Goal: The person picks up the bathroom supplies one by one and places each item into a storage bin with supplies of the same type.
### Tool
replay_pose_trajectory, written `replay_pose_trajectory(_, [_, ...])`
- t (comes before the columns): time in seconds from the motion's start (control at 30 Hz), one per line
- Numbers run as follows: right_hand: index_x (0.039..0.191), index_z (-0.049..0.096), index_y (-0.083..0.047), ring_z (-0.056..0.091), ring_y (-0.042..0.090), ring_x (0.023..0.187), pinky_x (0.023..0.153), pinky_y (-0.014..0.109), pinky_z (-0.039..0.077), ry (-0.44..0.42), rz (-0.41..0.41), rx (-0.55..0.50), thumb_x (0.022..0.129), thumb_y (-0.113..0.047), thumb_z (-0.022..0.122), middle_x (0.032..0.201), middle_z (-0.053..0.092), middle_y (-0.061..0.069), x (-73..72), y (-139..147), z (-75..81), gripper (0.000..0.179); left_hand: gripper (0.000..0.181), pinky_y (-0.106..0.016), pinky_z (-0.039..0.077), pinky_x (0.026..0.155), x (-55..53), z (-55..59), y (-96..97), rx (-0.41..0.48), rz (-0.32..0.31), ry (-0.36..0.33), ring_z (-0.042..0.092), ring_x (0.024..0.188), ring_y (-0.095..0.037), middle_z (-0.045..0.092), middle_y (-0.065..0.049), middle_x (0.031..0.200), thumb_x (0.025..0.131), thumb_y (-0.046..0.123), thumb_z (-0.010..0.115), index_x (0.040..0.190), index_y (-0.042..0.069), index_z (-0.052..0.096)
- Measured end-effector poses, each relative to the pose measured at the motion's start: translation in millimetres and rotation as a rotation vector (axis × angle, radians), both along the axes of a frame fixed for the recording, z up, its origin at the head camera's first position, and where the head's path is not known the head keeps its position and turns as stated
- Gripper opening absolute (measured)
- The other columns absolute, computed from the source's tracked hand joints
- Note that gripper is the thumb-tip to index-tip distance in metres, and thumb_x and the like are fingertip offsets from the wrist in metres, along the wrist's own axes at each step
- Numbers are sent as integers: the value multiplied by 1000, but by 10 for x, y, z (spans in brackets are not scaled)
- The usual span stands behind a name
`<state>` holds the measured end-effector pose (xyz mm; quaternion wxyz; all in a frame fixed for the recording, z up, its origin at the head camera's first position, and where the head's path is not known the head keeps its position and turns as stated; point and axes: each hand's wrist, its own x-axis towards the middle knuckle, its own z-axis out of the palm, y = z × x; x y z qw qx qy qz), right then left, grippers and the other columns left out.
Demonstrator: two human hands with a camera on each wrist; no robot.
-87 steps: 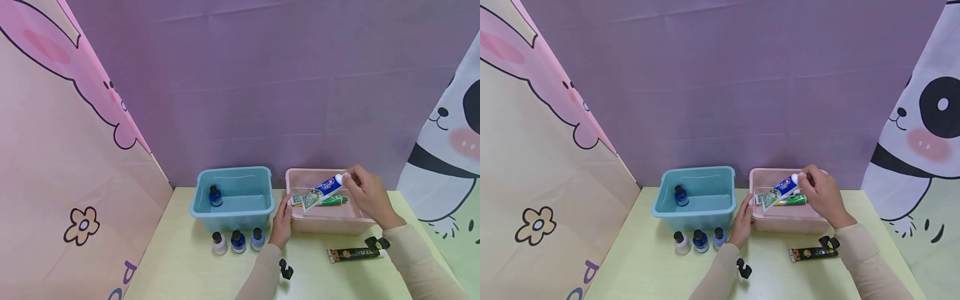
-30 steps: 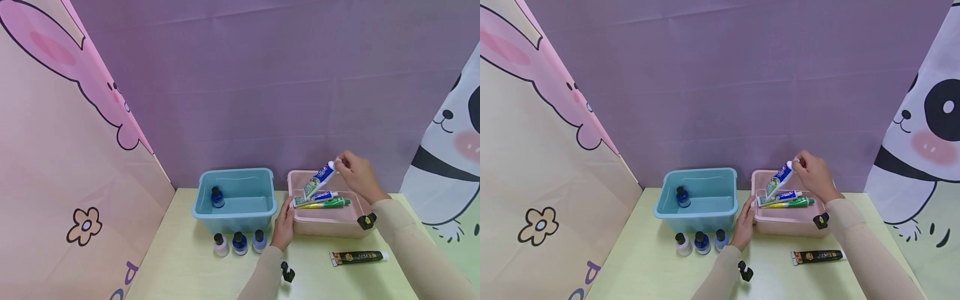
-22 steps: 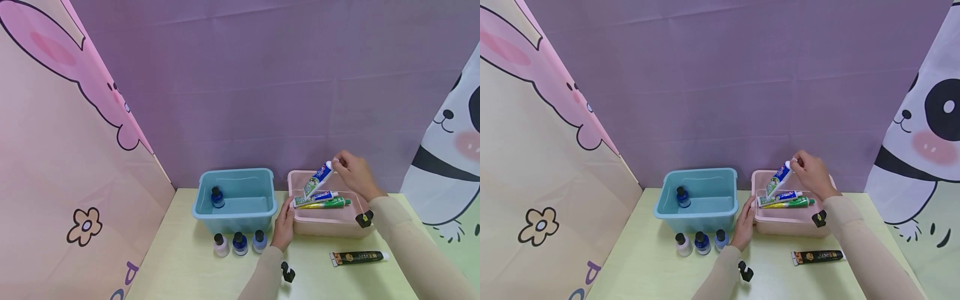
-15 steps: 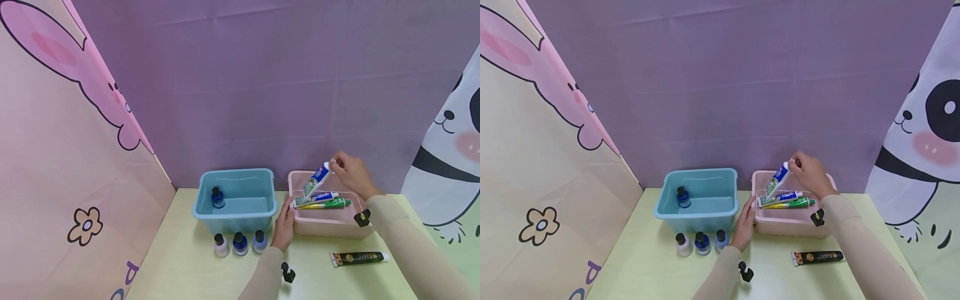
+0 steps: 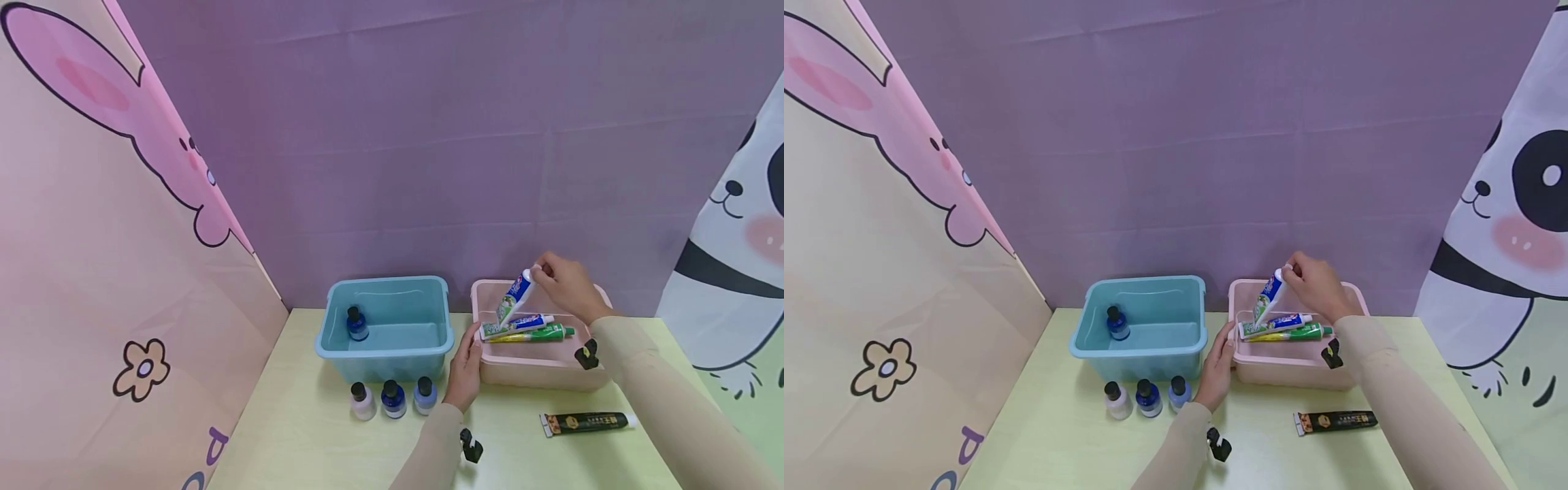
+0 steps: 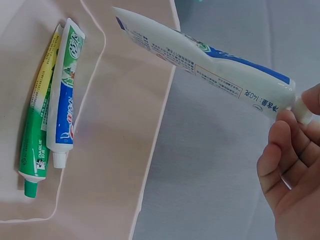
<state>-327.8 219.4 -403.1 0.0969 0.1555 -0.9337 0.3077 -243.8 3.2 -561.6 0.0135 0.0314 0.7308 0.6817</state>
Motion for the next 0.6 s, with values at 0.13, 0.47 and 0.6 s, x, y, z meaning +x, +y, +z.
replay_pose_trajectory(0.13, [110,60,-4,55,26,79,67,31,44,-42,-1,22,106,-24,49,89,64,11,-25,-23,-11,24,39,-60,30,123,-8,-12,4,-6,2,4,33,155,-25,34,12,166,111,48,33,147,62,34])
replay_pose_trajectory(0.47, [108,61,-3,56,25,78,68,31,45,-45,12,58,106,-23,51,87,65,11,-99,-86,-52,22,39,-58,29,124,-4,2,-1,10,-3,-1,32,155,-25,33,11,166,111,47,33,146,63,35])
replay_pose_trajectory(0.6, [107,61,-3,55,24,76,66,30,44,-39,26,63,105,-21,52,84,64,11,-111,-111,-61,21,39,-57,29,124,1,15,-5,6,-9,-5,32,155,-25,32,11,166,111,46,33,146,64,35])
